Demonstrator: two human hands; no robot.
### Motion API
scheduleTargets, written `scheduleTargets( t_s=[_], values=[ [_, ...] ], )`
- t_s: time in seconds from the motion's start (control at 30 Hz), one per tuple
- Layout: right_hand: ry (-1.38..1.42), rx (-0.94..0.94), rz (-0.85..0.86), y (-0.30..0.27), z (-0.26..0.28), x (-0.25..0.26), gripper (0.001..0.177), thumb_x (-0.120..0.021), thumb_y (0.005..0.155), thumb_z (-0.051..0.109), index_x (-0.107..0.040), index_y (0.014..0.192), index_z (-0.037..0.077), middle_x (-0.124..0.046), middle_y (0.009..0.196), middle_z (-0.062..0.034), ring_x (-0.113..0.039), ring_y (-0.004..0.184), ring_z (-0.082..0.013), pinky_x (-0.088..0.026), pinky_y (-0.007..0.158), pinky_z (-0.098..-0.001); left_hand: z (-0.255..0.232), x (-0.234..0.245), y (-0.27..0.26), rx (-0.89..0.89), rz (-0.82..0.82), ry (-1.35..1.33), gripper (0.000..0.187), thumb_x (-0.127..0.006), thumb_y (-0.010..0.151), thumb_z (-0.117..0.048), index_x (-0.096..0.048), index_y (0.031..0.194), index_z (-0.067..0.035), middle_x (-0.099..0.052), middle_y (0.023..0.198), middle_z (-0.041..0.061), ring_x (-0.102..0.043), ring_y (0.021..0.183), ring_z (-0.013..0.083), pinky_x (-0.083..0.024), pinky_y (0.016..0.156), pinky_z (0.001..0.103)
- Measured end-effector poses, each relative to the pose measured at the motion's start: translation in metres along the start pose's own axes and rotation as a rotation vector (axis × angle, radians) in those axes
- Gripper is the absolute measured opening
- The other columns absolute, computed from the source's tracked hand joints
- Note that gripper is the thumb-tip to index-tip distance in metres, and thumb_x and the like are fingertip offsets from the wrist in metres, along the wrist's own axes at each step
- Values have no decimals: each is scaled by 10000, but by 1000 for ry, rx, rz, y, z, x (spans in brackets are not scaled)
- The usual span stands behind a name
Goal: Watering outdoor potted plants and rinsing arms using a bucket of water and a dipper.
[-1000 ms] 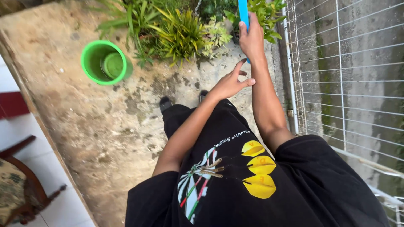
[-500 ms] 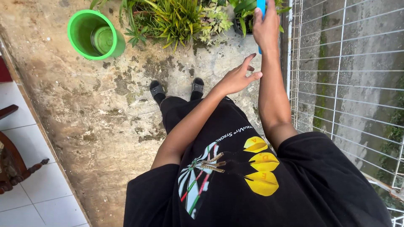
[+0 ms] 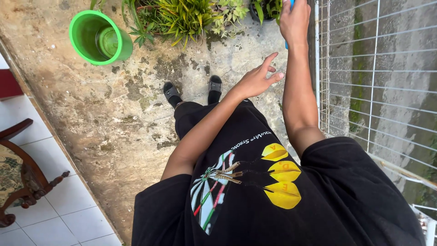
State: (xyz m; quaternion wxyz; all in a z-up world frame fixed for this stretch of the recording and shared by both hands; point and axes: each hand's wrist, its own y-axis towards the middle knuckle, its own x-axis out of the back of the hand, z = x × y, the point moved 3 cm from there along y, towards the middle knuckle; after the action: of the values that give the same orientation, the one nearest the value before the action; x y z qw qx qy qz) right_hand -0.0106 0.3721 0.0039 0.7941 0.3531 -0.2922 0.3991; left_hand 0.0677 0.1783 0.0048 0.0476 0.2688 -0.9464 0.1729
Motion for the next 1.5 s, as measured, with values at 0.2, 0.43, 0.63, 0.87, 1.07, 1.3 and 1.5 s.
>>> scheduleTargets(
  t_s=[0.2, 0.43, 0.63, 0.87, 1.07, 1.3, 1.5],
  values=[
    [42, -111, 18, -3, -1, 15, 186, -656, 1044, 120, -588, 1023, -52, -676, 767, -234, -658, 683, -430, -484, 626, -487, -15, -8, 0, -8, 80, 1, 775, -574, 983, -554, -198, 1609, -294, -658, 1362, 145, -758, 1015, 279, -502, 1005, 422],
    [5, -32, -35, -10, -2, 25, 186, -662, 1064, 113, -602, 1161, -35, -719, 870, -236, -682, 783, -463, -519, 687, -505, -13, -14, 2, -56, 85, 4, 758, -575, 1000, -542, -188, 1620, -340, -675, 1336, 152, -728, 1107, 278, -485, 1024, 442],
    [44, -217, 82, -7, 19, 36, 262, -603, 1053, 127, -552, 1270, -12, -720, 843, -243, -718, 760, -435, -517, 721, -519, -18, -14, -3, 35, 107, 30, 791, -556, 978, -559, -156, 1616, -317, -658, 1364, 129, -744, 1076, 285, -492, 1024, 431],
    [29, -133, 67, -6, 4, 28, 222, -623, 1077, 125, -568, 1222, -34, -727, 895, -255, -707, 807, -462, -527, 725, -518, -8, -20, -6, 43, 103, 35, 849, -550, 972, -584, -123, 1628, -255, -652, 1363, 138, -722, 1100, 291, -494, 1020, 429],
    [23, -101, 55, -1, 10, 28, 204, -630, 1074, 120, -582, 1185, -43, -725, 911, -262, -694, 821, -476, -520, 729, -517, -6, -19, -7, 40, 88, 27, 856, -539, 968, -592, -111, 1628, -254, -647, 1372, 132, -726, 1093, 289, -491, 1018, 431],
    [28, -93, 56, 5, 9, 22, 172, -640, 1074, 124, -605, 1114, -40, -706, 857, -239, -686, 749, -429, -510, 697, -494, -8, -13, -9, 38, 69, 11, 857, -532, 974, -592, -105, 1630, -243, -648, 1374, 132, -730, 1079, 289, -489, 1020, 433],
    [68, -116, 80, 8, 29, 21, 192, -637, 1066, 134, -590, 1145, -35, -709, 831, -213, -697, 725, -400, -513, 689, -486, -2, -9, -5, -3, 28, -7, 852, -546, 986, -580, -117, 1635, -232, -653, 1368, 142, -722, 1100, 296, -486, 1031, 436]
  ],
)
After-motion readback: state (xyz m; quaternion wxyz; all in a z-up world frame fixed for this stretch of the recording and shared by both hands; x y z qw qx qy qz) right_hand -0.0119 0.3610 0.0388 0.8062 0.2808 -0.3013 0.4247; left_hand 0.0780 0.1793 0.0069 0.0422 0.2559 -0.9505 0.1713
